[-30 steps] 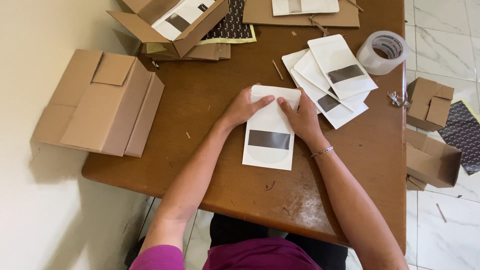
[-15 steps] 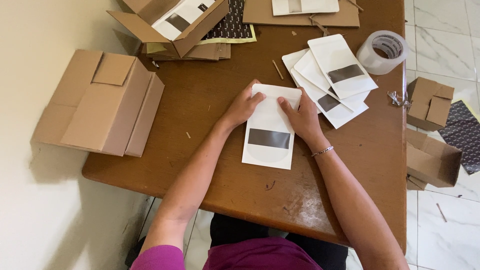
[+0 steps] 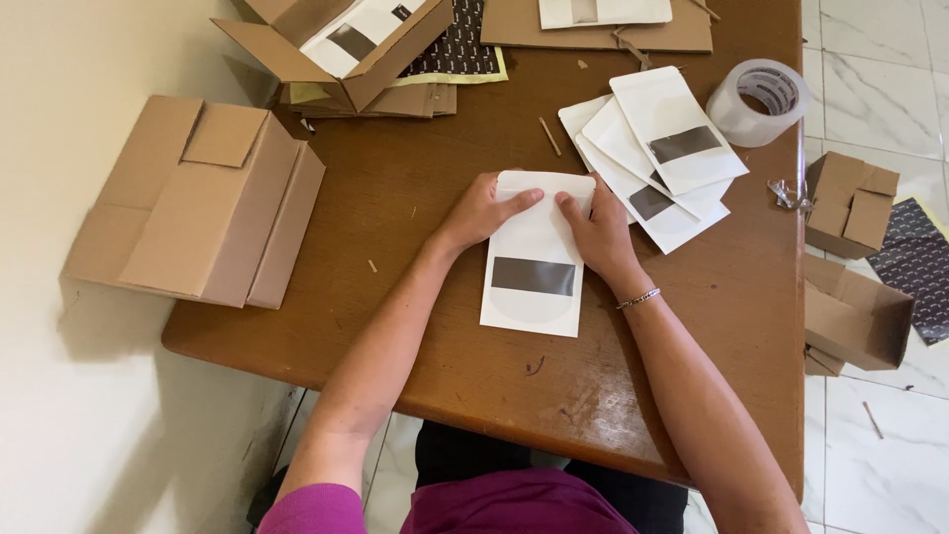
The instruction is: The person seals white pouches by pressing down on the adhesive strip. They then pick up a small black sticker from a sheet and apply it to the top of the sealed pouch. The person repeats this process with another pouch.
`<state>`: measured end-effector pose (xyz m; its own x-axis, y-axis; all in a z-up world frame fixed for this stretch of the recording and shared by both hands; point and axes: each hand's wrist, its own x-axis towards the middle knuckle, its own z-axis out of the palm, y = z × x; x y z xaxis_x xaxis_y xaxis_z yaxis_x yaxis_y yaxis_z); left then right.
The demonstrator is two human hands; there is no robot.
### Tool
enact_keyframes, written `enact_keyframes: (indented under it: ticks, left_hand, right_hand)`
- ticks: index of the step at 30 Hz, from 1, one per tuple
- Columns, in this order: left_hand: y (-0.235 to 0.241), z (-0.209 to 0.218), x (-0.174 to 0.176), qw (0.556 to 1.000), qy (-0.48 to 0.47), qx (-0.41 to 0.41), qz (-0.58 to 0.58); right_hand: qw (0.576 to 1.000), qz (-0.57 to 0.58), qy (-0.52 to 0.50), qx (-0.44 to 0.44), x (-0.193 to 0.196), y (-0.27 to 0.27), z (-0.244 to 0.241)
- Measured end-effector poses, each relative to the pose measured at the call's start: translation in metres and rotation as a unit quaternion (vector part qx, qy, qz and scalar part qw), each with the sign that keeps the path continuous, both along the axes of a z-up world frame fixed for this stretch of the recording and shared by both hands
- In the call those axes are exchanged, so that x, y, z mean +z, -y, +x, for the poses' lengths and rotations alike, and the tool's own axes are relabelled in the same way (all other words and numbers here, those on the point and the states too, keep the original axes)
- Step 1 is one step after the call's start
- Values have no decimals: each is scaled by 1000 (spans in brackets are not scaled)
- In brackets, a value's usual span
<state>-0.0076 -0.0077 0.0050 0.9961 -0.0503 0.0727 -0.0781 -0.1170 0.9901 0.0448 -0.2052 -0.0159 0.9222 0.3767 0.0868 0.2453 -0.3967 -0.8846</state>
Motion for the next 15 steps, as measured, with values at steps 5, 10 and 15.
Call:
enact_keyframes:
  ticks: [5,10,15]
  left_hand:
    - [2,4,-3,1000,13,2,-20]
    - [-4,6,-7,999,15,12,-29]
    - [0,4,-5,999,20,-1,-36]
  right_hand:
    - [999,48,8,7,-17,3,8]
    - [999,51,3,13,2,0,-1]
    - [997,72,-34,5,11,-2,-5]
